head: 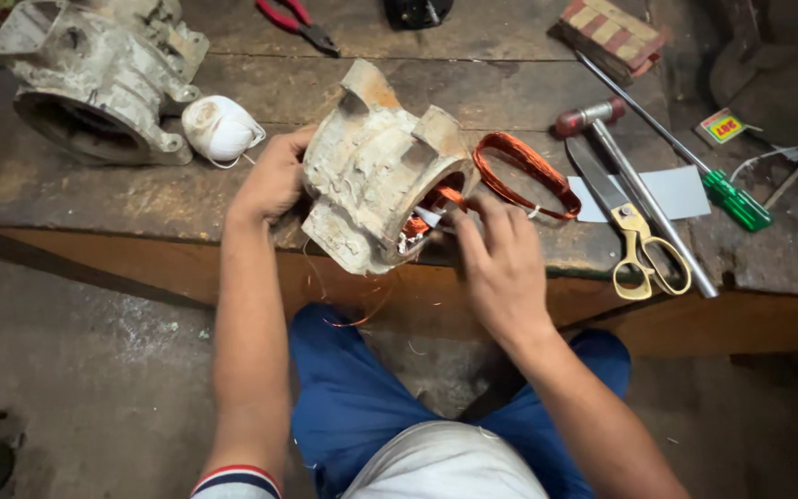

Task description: The person inserts and secures copper wire coils into a motor housing using a hammer and screwdriver. They cut excess wire with scissors and adjust the coils by hand to fit inside the housing.

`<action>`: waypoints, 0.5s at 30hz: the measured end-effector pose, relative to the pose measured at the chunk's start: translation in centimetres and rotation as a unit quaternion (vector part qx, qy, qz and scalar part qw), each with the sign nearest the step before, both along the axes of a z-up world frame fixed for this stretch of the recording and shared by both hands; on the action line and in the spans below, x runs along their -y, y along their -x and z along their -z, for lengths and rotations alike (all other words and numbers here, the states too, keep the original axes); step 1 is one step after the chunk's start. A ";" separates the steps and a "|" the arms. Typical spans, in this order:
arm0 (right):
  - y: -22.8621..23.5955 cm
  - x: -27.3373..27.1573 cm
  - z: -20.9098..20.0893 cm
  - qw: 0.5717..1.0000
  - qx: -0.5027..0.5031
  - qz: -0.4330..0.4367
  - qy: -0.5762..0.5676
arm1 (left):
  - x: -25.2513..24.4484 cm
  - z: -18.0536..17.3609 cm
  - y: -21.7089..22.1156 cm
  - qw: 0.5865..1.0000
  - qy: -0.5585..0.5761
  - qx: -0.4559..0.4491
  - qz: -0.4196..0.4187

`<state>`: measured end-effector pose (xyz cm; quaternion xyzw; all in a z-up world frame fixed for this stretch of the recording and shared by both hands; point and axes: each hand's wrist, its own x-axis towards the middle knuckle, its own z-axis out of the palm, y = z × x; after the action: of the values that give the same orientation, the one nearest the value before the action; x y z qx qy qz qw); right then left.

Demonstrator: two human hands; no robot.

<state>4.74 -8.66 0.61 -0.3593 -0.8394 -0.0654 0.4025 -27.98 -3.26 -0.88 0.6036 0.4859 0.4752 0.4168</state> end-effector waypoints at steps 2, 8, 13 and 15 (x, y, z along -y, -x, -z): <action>0.0 0.3 -0.3 0.997 -0.027 -0.034 0.060 | 0.4 0.0 0.2 1.000 -0.002 0.002 0.024; 2.2 -0.8 -0.3 0.993 -0.057 -0.051 0.088 | 0.1 -0.2 -0.7 0.999 -0.042 0.025 -0.016; 1.7 -0.9 -0.8 0.991 -0.060 -0.072 0.094 | 2.9 -1.5 -2.2 0.946 -0.163 -0.011 -0.281; 1.3 -0.6 -0.7 0.991 -0.058 -0.079 0.089 | 5.8 -1.2 -3.4 0.934 -0.230 0.013 -0.273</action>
<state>3.40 -8.11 1.29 -0.3293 -0.8428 0.0626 0.4211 -24.60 -9.06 0.36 0.5210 0.5040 0.6772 0.1265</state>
